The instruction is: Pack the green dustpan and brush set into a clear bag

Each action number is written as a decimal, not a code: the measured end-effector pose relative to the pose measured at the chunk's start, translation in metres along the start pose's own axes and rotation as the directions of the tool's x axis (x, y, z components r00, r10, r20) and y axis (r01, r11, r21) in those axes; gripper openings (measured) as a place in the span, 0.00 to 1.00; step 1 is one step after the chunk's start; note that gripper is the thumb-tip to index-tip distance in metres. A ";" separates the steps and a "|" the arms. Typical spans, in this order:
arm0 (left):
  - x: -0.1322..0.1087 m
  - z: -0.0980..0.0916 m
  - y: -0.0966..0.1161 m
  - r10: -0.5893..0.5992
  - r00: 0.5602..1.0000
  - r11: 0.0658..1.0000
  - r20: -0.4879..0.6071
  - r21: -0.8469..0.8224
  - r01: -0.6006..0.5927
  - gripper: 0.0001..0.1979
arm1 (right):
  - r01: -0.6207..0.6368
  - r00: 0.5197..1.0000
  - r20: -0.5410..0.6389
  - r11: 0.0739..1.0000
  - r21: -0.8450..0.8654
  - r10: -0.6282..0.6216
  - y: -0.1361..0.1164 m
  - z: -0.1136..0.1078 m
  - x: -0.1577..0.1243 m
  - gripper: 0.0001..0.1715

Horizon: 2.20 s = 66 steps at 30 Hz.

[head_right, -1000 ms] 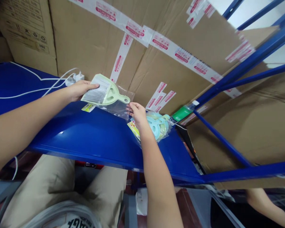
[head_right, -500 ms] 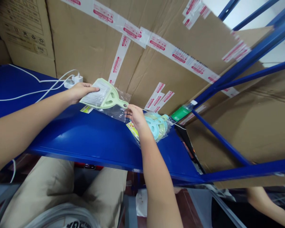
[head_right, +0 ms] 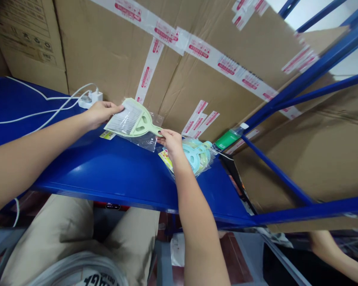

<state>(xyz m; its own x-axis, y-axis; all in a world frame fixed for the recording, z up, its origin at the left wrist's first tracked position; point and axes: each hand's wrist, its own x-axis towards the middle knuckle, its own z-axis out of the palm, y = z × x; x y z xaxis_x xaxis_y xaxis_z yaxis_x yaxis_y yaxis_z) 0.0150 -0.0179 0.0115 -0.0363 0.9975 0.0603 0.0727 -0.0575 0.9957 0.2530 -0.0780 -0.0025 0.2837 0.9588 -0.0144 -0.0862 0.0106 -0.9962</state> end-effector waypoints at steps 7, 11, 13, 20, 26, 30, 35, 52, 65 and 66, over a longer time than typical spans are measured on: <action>0.003 0.000 -0.006 0.042 0.999 0.998 -0.022 0.055 -0.040 0.11 | 0.037 0.999 -0.038 0.999 0.004 -0.037 0.000 -0.002 0.001 0.09; 0.006 -0.004 -0.003 0.011 0.999 1.000 -0.030 -0.010 -0.012 0.11 | 0.048 0.997 -0.065 0.999 0.024 -0.047 0.001 -0.005 0.004 0.08; 0.008 -0.007 -0.002 0.012 0.999 0.999 -0.037 -0.030 -0.013 0.11 | 0.070 0.994 -0.087 0.997 0.020 -0.068 0.002 -0.007 0.006 0.08; 0.018 -0.017 -0.004 0.041 0.994 0.999 -0.106 0.027 -0.038 0.07 | 0.124 0.990 -0.071 0.992 0.019 -0.123 0.006 -0.016 0.015 0.09; 0.011 -0.019 0.000 -0.074 0.996 0.989 0.053 0.135 0.067 0.07 | 0.056 0.984 -0.168 0.998 0.019 -0.052 0.003 -0.019 0.016 0.08; 0.005 -0.015 0.001 -0.068 0.983 0.978 0.168 0.207 0.032 0.08 | 0.076 0.988 -0.134 0.997 0.014 -0.073 0.006 -0.022 0.018 0.08; 0.009 -0.017 -0.002 -0.035 0.986 0.970 0.165 0.241 -0.006 0.07 | 0.067 0.992 -0.111 0.998 0.011 -0.065 0.006 -0.026 0.020 0.09; 0.010 -0.004 -0.021 0.026 0.938 0.454 0.347 0.831 -0.321 0.28 | -0.027 0.954 -0.299 0.990 -0.136 -0.015 -0.017 -0.038 0.011 0.12; 0.002 -0.008 -0.002 -0.140 0.889 0.241 0.435 0.886 -0.396 0.30 | -0.123 0.951 -0.301 0.978 -0.170 0.067 -0.023 -0.034 0.004 0.12; 0.002 -0.008 -0.002 -0.140 0.890 0.239 0.434 0.887 -0.395 0.30 | -0.122 0.953 -0.294 0.978 -0.171 0.068 -0.023 -0.035 0.005 0.12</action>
<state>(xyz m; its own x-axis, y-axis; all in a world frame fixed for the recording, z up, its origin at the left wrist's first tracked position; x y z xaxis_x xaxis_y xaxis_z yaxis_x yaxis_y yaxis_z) 0.0072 -0.0159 0.0101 0.3905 0.9132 -0.1165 0.9156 -0.3721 0.1521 0.2898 -0.0838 0.0171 0.5452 0.8316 -0.1063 0.0445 -0.1553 -0.9869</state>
